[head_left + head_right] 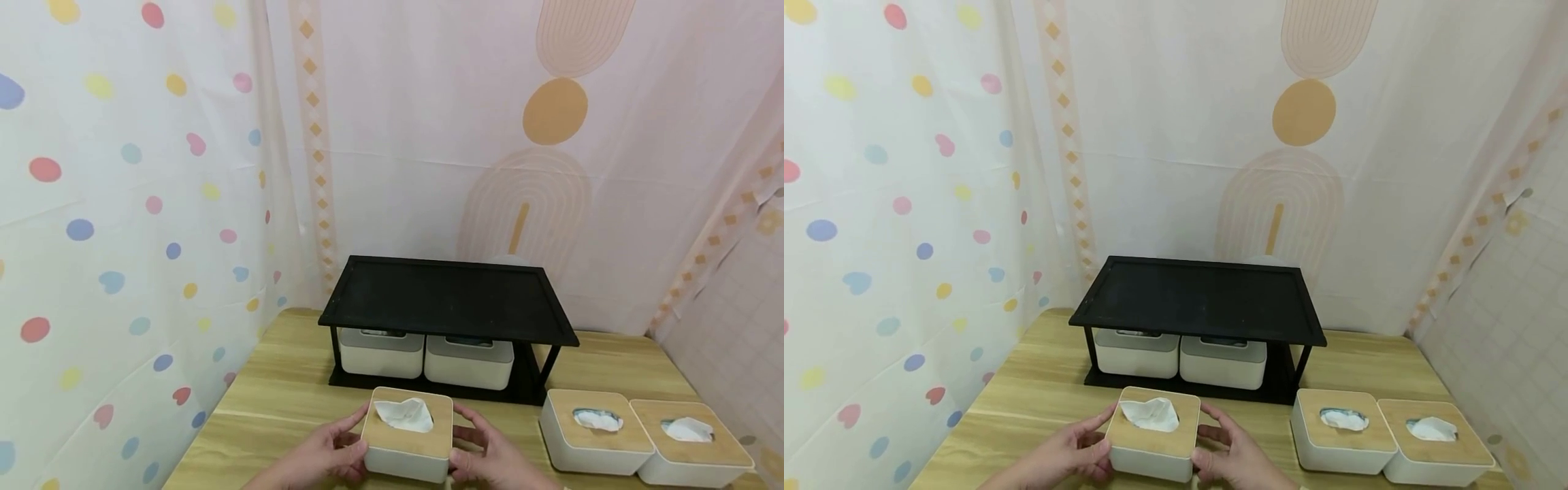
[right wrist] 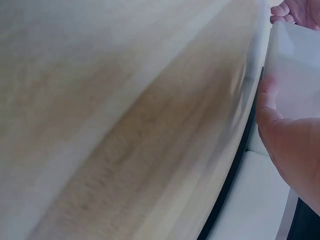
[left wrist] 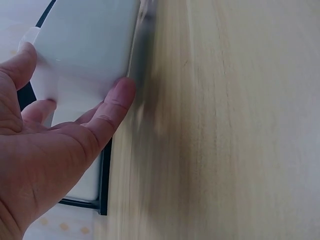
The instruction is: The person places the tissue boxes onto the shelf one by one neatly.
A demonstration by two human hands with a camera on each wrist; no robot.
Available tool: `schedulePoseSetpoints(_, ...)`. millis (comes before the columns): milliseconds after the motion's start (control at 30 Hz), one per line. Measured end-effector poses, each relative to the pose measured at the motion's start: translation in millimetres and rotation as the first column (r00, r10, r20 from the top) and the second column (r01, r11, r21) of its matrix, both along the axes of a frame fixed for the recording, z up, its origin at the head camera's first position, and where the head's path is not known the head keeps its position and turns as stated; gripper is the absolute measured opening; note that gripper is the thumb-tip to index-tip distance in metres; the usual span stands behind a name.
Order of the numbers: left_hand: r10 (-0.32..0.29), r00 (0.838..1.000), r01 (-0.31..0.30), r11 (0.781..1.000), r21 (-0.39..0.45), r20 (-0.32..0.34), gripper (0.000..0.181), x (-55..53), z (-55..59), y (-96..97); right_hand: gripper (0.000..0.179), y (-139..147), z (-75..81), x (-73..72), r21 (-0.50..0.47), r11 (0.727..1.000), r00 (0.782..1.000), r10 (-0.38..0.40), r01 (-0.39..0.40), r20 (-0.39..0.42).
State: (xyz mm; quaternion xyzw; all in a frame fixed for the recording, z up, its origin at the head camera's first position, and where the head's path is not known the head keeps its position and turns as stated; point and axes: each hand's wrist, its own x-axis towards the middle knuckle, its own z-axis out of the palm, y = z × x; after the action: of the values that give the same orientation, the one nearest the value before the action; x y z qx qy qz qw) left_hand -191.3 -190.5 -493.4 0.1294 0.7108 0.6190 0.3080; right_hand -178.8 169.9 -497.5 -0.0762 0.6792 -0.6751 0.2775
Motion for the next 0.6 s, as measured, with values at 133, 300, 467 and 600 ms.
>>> schedulePoseSetpoints(133,0.007,1.000,-0.007,1.000,0.028,-0.002,0.081,2.0,3.9,0.2,0.089,0,4.6,-0.2,0.001,1.000,1.000,0.005,-0.005,-0.012)
schedulePoseSetpoints(300,0.032,0.999,-0.031,0.999,0.027,-0.016,0.082,4.7,9.3,0.5,0.087,-1,11.7,-0.4,0.010,1.000,0.998,0.025,-0.024,-0.054)
schedulePoseSetpoints(467,0.049,0.998,-0.048,0.998,0.034,-0.037,0.082,3.9,16.6,-0.1,0.086,-2,22.7,-3.8,0.002,0.999,0.994,0.042,-0.042,-0.097)
schedulePoseSetpoints(600,0.065,0.997,-0.064,0.997,0.041,-0.035,0.082,4.2,22.5,-0.3,0.087,-3,30.9,-6.4,-0.006,0.999,0.992,0.043,-0.044,-0.117)
